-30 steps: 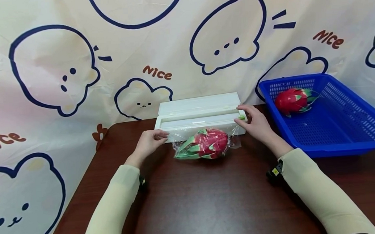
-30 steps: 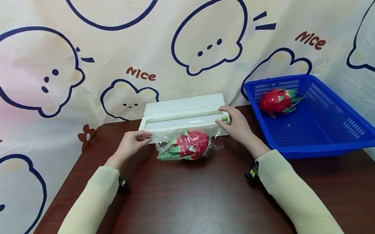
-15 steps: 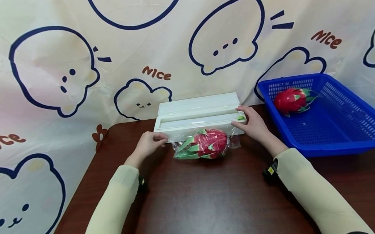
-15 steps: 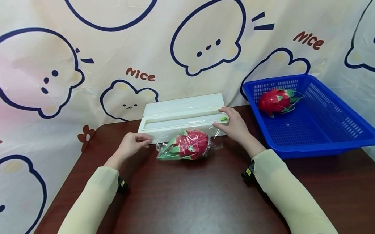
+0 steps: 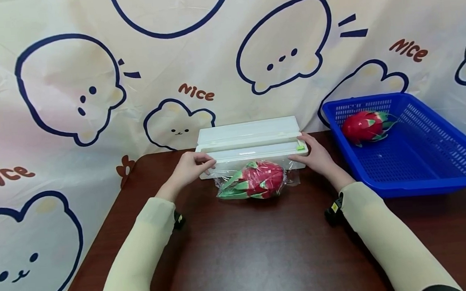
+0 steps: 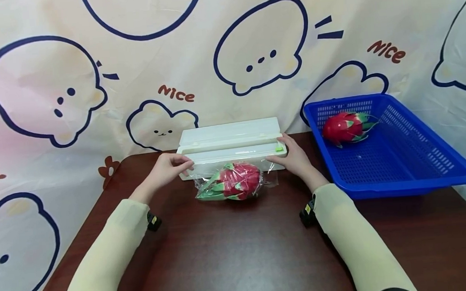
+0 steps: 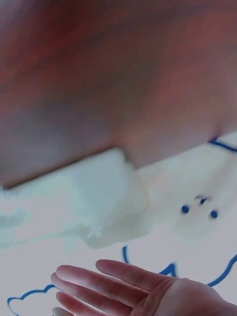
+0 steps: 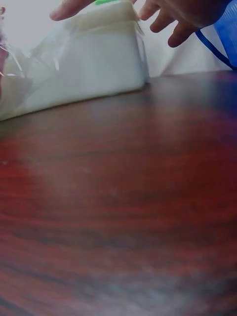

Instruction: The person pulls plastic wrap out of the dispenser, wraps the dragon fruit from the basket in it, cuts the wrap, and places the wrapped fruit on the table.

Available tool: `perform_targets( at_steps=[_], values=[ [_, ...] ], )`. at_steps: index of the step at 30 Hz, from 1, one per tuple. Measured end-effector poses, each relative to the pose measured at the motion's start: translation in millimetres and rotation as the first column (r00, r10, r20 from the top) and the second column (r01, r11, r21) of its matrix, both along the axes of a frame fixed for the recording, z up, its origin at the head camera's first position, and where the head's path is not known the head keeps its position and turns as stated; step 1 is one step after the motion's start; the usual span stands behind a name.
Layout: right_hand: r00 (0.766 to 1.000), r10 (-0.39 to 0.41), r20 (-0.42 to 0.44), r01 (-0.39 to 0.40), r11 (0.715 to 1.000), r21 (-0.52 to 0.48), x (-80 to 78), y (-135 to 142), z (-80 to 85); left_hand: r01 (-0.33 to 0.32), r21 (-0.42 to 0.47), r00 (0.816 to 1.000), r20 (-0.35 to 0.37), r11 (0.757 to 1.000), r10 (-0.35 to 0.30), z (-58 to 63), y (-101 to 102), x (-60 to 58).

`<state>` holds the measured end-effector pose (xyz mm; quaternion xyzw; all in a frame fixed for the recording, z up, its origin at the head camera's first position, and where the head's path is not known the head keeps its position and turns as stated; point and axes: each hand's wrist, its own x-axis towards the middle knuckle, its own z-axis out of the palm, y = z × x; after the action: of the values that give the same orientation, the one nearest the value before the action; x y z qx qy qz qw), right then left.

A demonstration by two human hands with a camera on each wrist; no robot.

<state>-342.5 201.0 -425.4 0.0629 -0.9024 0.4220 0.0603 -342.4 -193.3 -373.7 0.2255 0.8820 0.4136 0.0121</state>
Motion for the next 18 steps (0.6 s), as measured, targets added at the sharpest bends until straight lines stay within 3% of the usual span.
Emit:
perform_targets(
  at_steps=[7, 18],
  values=[
    [0.999, 0.042, 0.005, -0.042, 0.997, -0.071, -3.9, 6.5, -9.5, 0.112, -0.028, 0.993, -0.042, 0.993, -0.114, 16.0, 37.3, -15.2],
    [0.998, 0.046, -0.043, -0.048, 0.997, -0.058, -4.3, 6.7, -12.0, 0.174, -0.068, 0.983, -0.047, 0.982, -0.178, 36.6, 100.4, -33.8]
  ],
)
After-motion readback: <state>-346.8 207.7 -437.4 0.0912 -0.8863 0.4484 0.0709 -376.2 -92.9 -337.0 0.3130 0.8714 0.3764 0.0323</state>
